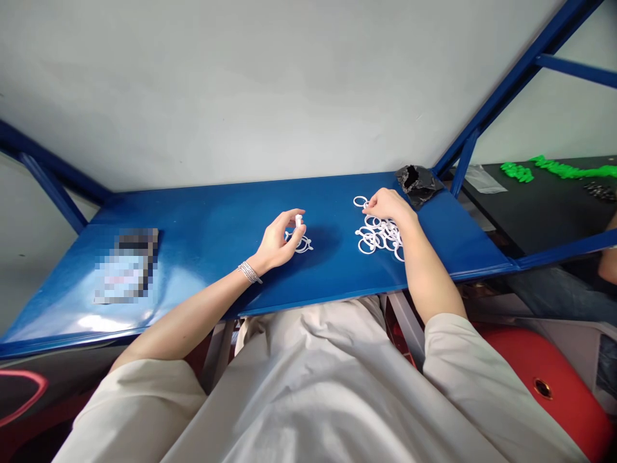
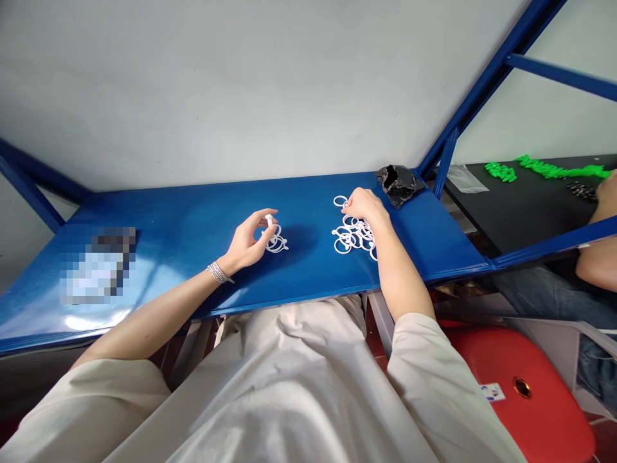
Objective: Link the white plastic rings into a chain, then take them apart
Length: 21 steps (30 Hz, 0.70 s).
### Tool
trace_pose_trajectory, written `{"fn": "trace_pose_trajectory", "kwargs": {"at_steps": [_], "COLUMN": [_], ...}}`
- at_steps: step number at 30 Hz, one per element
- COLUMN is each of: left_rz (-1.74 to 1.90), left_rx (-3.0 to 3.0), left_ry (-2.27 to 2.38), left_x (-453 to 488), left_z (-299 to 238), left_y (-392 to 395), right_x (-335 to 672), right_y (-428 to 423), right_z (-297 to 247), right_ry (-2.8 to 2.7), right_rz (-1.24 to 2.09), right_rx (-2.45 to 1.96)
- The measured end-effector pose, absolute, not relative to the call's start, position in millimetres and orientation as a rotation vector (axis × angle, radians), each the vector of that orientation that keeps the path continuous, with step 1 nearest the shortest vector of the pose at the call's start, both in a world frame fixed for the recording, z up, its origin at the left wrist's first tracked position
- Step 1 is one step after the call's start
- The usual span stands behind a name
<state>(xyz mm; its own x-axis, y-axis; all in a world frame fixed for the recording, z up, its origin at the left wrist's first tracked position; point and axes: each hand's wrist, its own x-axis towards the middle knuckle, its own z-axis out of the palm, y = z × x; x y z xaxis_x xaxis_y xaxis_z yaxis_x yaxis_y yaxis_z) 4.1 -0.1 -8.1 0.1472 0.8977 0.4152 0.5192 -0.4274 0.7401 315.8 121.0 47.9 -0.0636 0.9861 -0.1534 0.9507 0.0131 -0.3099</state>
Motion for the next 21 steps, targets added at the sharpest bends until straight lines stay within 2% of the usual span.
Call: {"fn": "trace_pose_trajectory", "kwargs": {"at_steps": [6,11,14,18,21], "left_rz": [1.225,1.274,1.272,1.205,1.16], "left_rx": [1.789,1.542,1.6,1.762,1.794], "left_ry": [1.298,1.204,1.159,1.032,1.021], "left_x": [5.1,3.6,2.2,1.7,2.3], "left_z": [-7.1,-10.5,-11.1,-5.9,-1.5], "left_y": [-0.4,6.2,8.8,4.0,-0.8], "right_x": [309.7,275.9,248.8,220.5,213.0], "right_y": [119.4,95.7,75.5,55.9,52.3], "right_z": [47.9,45.5,37.3,24.2,18.9], "right_ry": [-2.074,-2.002,-2.025,-1.857,-1.692], "right_rz": [0.576,1.291,1.649,1.941,2.012], "right_rx": [-1.588,-1.136,-0.98,-0.814,-0.723]}}
